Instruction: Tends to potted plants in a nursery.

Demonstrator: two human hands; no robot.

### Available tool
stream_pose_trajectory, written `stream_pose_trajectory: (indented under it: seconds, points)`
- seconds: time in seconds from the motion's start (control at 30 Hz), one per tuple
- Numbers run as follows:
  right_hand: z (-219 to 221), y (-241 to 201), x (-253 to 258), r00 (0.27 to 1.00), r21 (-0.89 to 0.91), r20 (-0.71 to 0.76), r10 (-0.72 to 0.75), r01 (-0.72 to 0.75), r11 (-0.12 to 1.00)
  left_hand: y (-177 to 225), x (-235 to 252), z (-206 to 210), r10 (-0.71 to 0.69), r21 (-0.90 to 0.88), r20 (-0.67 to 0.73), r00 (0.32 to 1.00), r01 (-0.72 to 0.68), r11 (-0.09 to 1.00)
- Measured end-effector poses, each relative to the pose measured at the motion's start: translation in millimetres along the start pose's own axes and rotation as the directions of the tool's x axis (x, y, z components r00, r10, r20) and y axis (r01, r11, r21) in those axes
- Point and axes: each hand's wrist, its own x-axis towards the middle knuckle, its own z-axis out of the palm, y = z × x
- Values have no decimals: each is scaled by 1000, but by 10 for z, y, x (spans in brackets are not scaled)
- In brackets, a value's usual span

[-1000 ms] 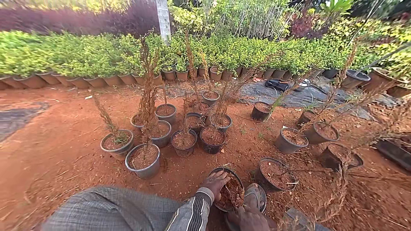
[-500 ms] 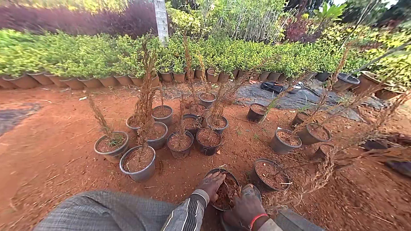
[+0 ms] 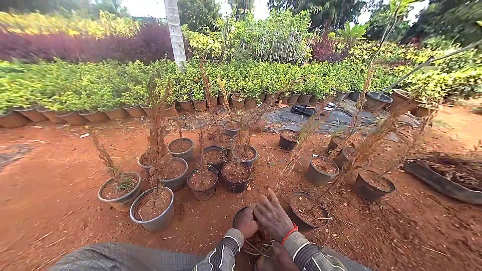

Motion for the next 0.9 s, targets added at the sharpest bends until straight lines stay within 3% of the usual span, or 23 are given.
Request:
stream_pose_trajectory:
  seconds: [0.1,0.2,0.27,0.33,0.4,0.47,0.57,0.63,0.7,0.8,0.9]
  points:
    - [10,21,-216,972,30,-225,76,-71,997,-84,56,79,52,-204,-36,998,-58,977]
    - [34,41,-361,878,212,-350,327,-265,941,-239,148,103,19,-407,-55,998,-40,912]
    - [88,-26,-414,835,296,-259,486,-411,862,-273,142,96,1,-518,-80,997,-43,854]
    - [173,-129,-471,841,343,35,540,-517,784,-299,131,107,12,-609,-102,995,-73,790]
    - [291,-236,-483,821,348,333,463,-563,750,-309,100,93,28,-657,-108,994,-92,748]
    - [372,-321,-450,776,326,505,378,-577,749,-333,94,98,12,-698,-129,992,-99,709]
    - [454,-359,-433,793,298,485,369,-546,783,-396,78,117,-150,-826,-217,965,-99,555]
    - [499,-356,-482,783,299,518,344,-543,785,-369,55,121,-348,-901,-256,902,-92,423]
    - [557,-386,-554,785,328,513,348,-554,765,-258,84,100,-473,-926,-255,843,-72,370]
    - [539,-424,-604,769,372,518,375,-597,710,-169,78,106,-473,-925,-237,849,-48,377]
    - [498,-345,-610,749,410,484,452,-651,639,-220,72,77,-387,-908,-242,889,-67,414]
